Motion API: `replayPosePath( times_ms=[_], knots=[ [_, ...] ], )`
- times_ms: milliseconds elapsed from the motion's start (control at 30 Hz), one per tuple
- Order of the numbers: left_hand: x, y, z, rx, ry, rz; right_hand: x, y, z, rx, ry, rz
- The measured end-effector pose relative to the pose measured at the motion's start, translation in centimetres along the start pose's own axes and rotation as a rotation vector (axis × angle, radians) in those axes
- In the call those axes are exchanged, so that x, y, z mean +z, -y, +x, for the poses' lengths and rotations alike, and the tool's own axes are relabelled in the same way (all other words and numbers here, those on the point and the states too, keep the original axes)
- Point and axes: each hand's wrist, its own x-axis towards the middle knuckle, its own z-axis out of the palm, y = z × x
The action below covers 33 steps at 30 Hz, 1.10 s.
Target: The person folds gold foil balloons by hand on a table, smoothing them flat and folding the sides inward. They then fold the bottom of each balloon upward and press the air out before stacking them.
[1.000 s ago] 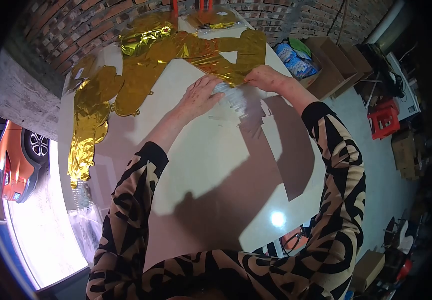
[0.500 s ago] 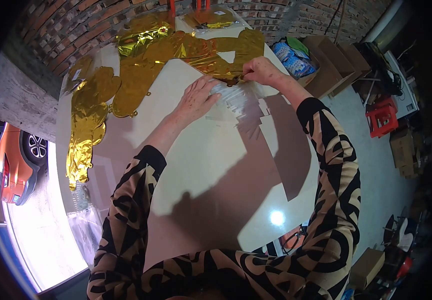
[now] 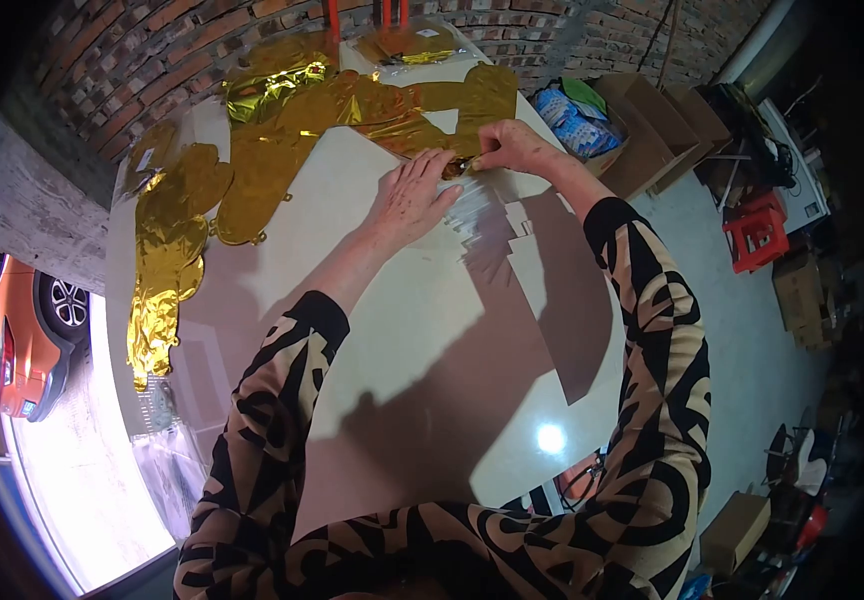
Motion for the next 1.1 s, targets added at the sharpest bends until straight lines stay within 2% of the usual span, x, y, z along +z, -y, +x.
replayPosePath(
  times_ms=[200,267,367,467,767,967,1100],
  knots=[
    [0.0,-0.5,-0.1,-0.034,-0.061,-0.139,0.2,-1.6,0.2,0.035,-0.004,0.105],
    [0.1,-0.6,-0.3,0.024,-0.069,-0.072,0.4,-1.9,0.5,0.074,-0.014,0.152],
    [-0.1,-0.7,-0.2,0.024,-0.046,-0.057,1.5,-4.9,1.6,0.019,0.017,0.325],
    [0.0,-0.6,0.0,0.018,-0.028,-0.072,0.9,-3.6,0.8,0.047,0.072,0.534],
    [0.1,0.0,-0.2,0.015,0.022,-0.005,0.6,-2.7,0.6,0.182,0.128,0.565],
    [0.4,-0.2,-0.3,-0.007,-0.001,-0.022,0.2,-1.3,0.7,0.084,0.022,0.085],
    [0.8,-0.9,-0.2,0.048,-0.123,-0.016,0.6,-1.2,0.8,0.084,-0.038,0.083]
  ],
)
